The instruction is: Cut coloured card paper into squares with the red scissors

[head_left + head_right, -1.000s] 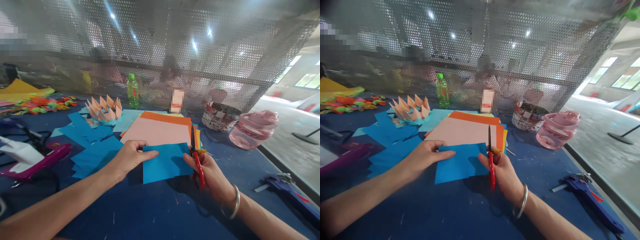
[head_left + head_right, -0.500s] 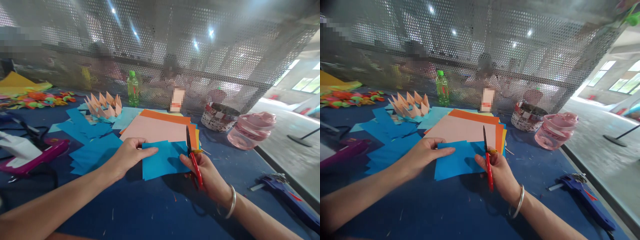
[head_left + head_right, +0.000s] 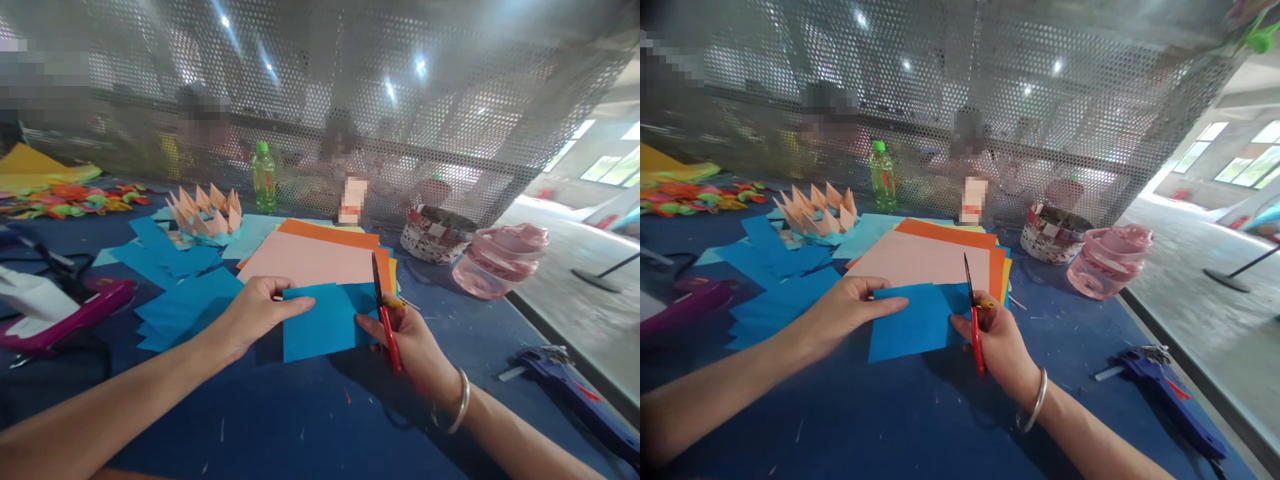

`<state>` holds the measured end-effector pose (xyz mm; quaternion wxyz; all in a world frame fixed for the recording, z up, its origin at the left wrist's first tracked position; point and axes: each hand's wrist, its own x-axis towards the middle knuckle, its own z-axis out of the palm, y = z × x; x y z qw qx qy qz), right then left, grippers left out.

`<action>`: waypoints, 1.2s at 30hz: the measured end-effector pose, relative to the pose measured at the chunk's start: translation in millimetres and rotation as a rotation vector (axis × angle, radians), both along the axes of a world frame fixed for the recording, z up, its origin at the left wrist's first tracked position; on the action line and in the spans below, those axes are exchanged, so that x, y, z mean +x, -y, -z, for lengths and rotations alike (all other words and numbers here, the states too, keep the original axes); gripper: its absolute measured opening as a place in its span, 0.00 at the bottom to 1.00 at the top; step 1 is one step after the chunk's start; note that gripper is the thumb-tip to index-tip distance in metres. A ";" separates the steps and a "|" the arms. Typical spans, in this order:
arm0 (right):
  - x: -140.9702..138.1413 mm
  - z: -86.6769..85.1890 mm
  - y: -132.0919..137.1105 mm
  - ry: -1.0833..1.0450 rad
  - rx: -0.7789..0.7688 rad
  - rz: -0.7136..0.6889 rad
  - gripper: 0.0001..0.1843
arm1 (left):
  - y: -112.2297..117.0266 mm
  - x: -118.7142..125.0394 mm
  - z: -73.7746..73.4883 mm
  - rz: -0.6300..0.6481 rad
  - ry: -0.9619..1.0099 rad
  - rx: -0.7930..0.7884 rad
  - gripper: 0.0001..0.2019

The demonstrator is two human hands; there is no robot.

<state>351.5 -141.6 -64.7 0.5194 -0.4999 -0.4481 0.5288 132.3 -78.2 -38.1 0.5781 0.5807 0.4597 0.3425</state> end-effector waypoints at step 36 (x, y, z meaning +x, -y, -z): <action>-0.8 5.0 -2.0 0.011 0.046 -0.049 0.22 | 1.5 2.4 -4.1 -0.049 0.002 -0.014 0.06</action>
